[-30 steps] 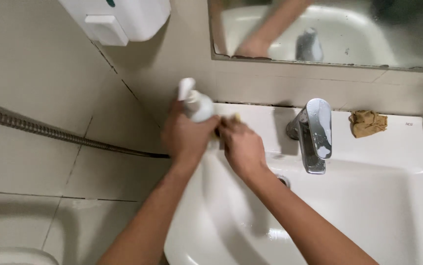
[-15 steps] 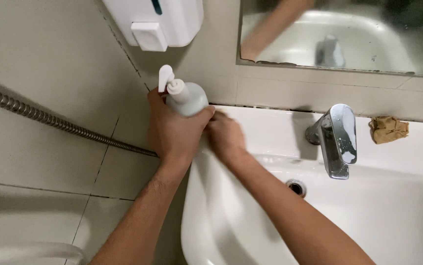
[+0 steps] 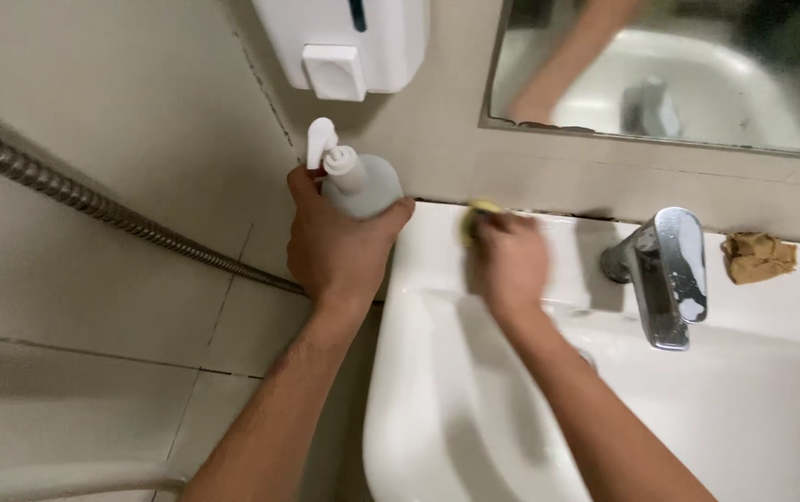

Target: Clean the bathroom sink faucet and basin using liquid soap and a sponge.

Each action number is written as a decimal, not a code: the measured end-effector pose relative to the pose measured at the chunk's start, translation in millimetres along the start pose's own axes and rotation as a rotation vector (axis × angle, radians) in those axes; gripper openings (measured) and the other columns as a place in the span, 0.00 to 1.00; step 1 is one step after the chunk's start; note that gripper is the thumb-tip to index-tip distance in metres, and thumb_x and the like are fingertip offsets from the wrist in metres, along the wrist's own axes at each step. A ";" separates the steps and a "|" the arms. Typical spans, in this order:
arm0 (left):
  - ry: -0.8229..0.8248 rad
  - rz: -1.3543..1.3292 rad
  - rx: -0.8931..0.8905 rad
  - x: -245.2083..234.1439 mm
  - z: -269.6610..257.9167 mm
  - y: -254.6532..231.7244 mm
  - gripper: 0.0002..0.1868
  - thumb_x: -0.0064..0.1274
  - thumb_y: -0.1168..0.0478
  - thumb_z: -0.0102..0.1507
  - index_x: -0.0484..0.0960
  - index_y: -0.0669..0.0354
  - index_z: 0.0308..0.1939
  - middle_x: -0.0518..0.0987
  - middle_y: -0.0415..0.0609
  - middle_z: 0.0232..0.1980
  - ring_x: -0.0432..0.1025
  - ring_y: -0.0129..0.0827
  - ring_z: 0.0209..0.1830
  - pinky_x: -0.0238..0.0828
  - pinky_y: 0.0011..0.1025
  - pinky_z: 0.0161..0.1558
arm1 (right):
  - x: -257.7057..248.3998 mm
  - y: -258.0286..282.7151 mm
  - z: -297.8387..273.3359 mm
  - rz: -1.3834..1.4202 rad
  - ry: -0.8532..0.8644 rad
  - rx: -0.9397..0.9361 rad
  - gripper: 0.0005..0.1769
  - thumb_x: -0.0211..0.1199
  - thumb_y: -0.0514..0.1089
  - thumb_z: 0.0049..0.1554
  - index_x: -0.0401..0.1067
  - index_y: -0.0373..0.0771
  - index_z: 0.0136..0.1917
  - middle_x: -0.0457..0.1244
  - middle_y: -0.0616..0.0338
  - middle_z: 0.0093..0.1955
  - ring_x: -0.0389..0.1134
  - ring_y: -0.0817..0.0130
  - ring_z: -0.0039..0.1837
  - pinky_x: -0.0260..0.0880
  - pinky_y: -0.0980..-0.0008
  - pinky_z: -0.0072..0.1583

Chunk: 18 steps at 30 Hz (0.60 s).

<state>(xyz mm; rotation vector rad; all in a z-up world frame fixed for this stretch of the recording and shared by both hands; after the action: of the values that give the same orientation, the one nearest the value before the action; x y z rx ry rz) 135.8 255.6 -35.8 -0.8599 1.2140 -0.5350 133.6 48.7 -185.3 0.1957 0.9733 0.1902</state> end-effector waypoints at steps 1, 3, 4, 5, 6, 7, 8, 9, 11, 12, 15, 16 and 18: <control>-0.002 0.002 -0.002 -2.5 -1.2 -1.6 0.49 0.74 0.46 0.46 0.62 0.55 0.62 0.78 0.50 0.59 0.77 0.46 0.56 0.72 0.46 0.56 | 6.7 21.3 7.5 0.003 0.002 -0.001 0.11 0.67 0.38 0.48 0.82 0.40 0.47 0.71 0.49 0.50 0.69 0.48 0.54 0.72 0.54 0.56; -0.001 -0.014 -0.006 -6.1 -4.5 -4.7 0.48 0.74 0.47 0.46 0.62 0.55 0.62 0.79 0.50 0.58 0.77 0.46 0.55 0.73 0.46 0.55 | 20.4 64.7 21.2 0.175 0.050 -0.091 0.08 0.65 0.39 0.51 0.82 0.42 0.45 0.70 0.48 0.50 0.69 0.46 0.55 0.71 0.52 0.54; -0.003 -0.011 -0.008 -6.7 -5.4 -5.2 0.48 0.74 0.47 0.46 0.62 0.55 0.62 0.79 0.50 0.58 0.77 0.46 0.55 0.73 0.46 0.55 | 23.3 73.3 25.5 0.178 0.052 -0.092 0.08 0.65 0.39 0.51 0.82 0.42 0.45 0.70 0.48 0.50 0.69 0.46 0.55 0.71 0.52 0.54; 0.000 -0.022 -0.016 -6.5 -6.9 -6.1 0.47 0.73 0.48 0.45 0.63 0.55 0.61 0.80 0.49 0.58 0.78 0.46 0.55 0.73 0.46 0.54 | 27.2 79.1 29.4 0.276 0.132 -0.002 0.11 0.63 0.37 0.52 0.80 0.40 0.49 0.68 0.45 0.54 0.68 0.44 0.54 0.72 0.52 0.54; 0.004 -0.032 -0.024 -6.2 -8.4 -7.3 0.46 0.73 0.48 0.45 0.63 0.55 0.61 0.80 0.48 0.57 0.78 0.46 0.55 0.74 0.45 0.54 | 31.0 84.9 33.1 0.372 0.212 0.090 0.15 0.61 0.36 0.54 0.78 0.38 0.54 0.67 0.42 0.57 0.67 0.43 0.54 0.72 0.52 0.53; 0.005 -0.035 -0.026 -3.6 -9.0 -6.9 0.46 0.73 0.48 0.45 0.63 0.55 0.61 0.80 0.48 0.57 0.78 0.46 0.55 0.74 0.45 0.54 | 29.0 76.9 32.1 0.368 0.214 0.089 0.15 0.61 0.36 0.54 0.78 0.38 0.54 0.67 0.42 0.57 0.67 0.43 0.54 0.72 0.52 0.53; 0.013 -0.037 -0.027 -0.9 -9.3 -6.8 0.47 0.73 0.48 0.45 0.63 0.54 0.61 0.80 0.48 0.57 0.78 0.46 0.54 0.74 0.45 0.54 | 26.9 70.7 31.4 0.231 0.234 -0.010 0.12 0.62 0.38 0.54 0.78 0.37 0.51 0.67 0.44 0.56 0.68 0.45 0.56 0.72 0.53 0.53; 0.020 -0.040 -0.027 1.5 -8.6 -7.2 0.47 0.73 0.48 0.45 0.63 0.54 0.62 0.81 0.49 0.57 0.78 0.46 0.54 0.75 0.45 0.54 | 25.1 64.7 32.3 0.094 0.252 -0.112 0.10 0.64 0.41 0.54 0.78 0.36 0.49 0.68 0.46 0.55 0.69 0.48 0.57 0.73 0.53 0.54; 0.030 -0.045 -0.035 3.9 -7.8 -7.4 0.47 0.73 0.48 0.45 0.63 0.53 0.62 0.80 0.49 0.57 0.78 0.45 0.54 0.75 0.45 0.54 | 4.3 25.9 14.4 0.033 0.216 -0.018 0.11 0.65 0.41 0.51 0.80 0.40 0.49 0.69 0.48 0.55 0.69 0.48 0.57 0.73 0.53 0.54; 0.042 -0.046 -0.042 4.8 -7.7 -7.0 0.48 0.73 0.48 0.45 0.63 0.53 0.63 0.80 0.49 0.57 0.78 0.45 0.54 0.75 0.45 0.54 | -6.9 6.2 4.5 -0.025 0.181 0.078 0.12 0.67 0.41 0.49 0.81 0.44 0.48 0.69 0.50 0.55 0.69 0.49 0.57 0.72 0.53 0.55; 0.076 -0.047 -0.083 1.7 -2.9 -8.1 0.47 0.72 0.48 0.46 0.62 0.53 0.63 0.79 0.50 0.58 0.78 0.45 0.54 0.75 0.45 0.54 | -68.8 -22.6 -10.7 -0.123 0.130 0.228 0.17 0.73 0.44 0.46 0.82 0.43 0.51 0.69 0.48 0.51 0.69 0.48 0.53 0.72 0.51 0.50; 0.075 -0.048 -0.081 0.2 -1.0 -8.3 0.47 0.72 0.48 0.46 0.62 0.53 0.63 0.79 0.50 0.58 0.78 0.45 0.54 0.75 0.45 0.54 | -64.9 -24.4 -11.9 -0.123 0.128 0.227 0.17 0.73 0.44 0.46 0.82 0.43 0.51 0.69 0.48 0.51 0.69 0.48 0.53 0.72 0.51 0.50; 0.053 -0.035 -0.075 -3.5 1.7 -7.0 0.48 0.72 0.48 0.46 0.61 0.53 0.63 0.79 0.49 0.58 0.78 0.45 0.54 0.75 0.46 0.54 | -57.9 -24.9 -15.7 -0.140 0.009 0.113 0.13 0.70 0.42 0.51 0.83 0.44 0.51 0.70 0.51 0.52 0.69 0.49 0.50 0.72 0.52 0.50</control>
<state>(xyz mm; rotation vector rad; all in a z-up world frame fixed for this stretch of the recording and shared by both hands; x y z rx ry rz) 136.9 254.6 -27.9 -0.9367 1.2754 -0.5462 90.6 11.6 -153.9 0.2297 1.0041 0.0072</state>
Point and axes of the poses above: each hand's wrist, its own z-axis towards the middle knuckle, its own x-axis out of the palm, y = z × x, the point moved 2 cm from there along z, towards the middle knuckle
